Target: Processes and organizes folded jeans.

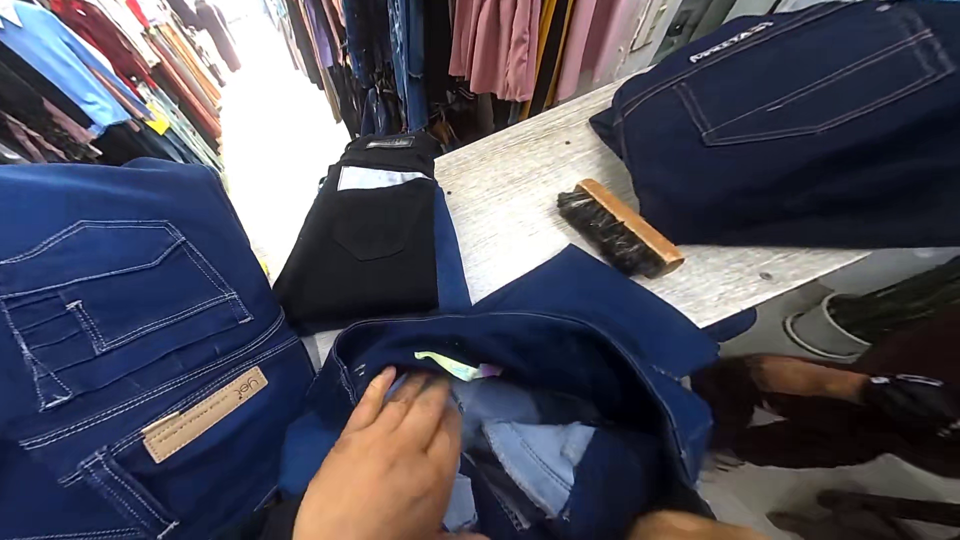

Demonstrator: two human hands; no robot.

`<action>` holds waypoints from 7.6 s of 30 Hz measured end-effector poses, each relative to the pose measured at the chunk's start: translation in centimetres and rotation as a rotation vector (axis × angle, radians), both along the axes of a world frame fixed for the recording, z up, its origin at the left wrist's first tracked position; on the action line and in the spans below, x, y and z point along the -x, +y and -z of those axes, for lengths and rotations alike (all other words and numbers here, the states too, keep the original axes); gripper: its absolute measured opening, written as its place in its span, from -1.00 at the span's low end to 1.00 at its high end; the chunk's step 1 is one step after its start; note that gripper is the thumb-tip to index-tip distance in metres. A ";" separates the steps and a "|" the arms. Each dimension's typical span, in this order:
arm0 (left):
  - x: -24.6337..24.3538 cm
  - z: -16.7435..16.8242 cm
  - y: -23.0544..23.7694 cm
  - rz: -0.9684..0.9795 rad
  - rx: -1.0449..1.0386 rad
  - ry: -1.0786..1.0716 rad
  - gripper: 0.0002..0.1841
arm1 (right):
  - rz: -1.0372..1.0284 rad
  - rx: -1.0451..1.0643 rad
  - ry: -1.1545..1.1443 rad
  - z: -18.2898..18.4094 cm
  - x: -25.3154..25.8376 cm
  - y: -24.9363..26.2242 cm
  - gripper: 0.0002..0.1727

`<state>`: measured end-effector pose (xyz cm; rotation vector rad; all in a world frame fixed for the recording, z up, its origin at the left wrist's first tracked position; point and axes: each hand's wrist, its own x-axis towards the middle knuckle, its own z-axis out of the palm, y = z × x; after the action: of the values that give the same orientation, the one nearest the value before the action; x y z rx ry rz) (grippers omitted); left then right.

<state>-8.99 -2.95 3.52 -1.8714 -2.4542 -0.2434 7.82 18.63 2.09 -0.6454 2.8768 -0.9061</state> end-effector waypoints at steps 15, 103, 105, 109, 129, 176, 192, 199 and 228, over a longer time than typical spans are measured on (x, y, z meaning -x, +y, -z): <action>-0.9 0.0 -2.5 0.024 -0.351 0.145 -0.65 | 0.365 -0.172 0.526 1.7 1.4 5.9 -0.71; 0.0 4.2 -2.6 0.251 -0.514 -0.035 -0.88 | 0.534 0.038 0.387 7.5 2.4 0.5 -0.64; -0.3 4.0 -3.0 0.223 -0.500 -0.005 -0.88 | 0.570 0.024 0.371 7.6 2.7 0.7 -0.62; -0.9 3.0 -4.8 0.169 -0.419 -0.027 -0.90 | 0.585 0.053 0.324 7.6 2.7 1.8 -0.61; -0.6 0.7 -4.5 -0.295 -0.399 0.024 -0.68 | 0.512 0.020 0.427 5.9 4.7 0.6 -0.46; -3.6 3.6 -0.2 0.176 -0.231 -0.529 -0.33 | 1.101 0.714 -0.035 10.2 -16.4 -0.4 -0.52; -16.9 7.5 8.7 0.400 -0.321 -0.402 -0.52 | 1.758 -0.114 0.192 9.0 -39.0 -2.8 -0.61; -20.6 6.6 10.2 0.489 -0.413 -0.448 -0.67 | 1.841 -0.182 0.308 8.0 -42.5 -3.2 -0.57; -35.0 6.6 20.4 0.713 0.189 -0.991 -0.73 | 1.544 0.392 0.590 6.2 -39.2 -1.2 -0.55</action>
<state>26.04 17.41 -3.07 -3.2262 -2.0589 -1.2599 47.02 17.45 -4.07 1.9246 3.3025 -1.4811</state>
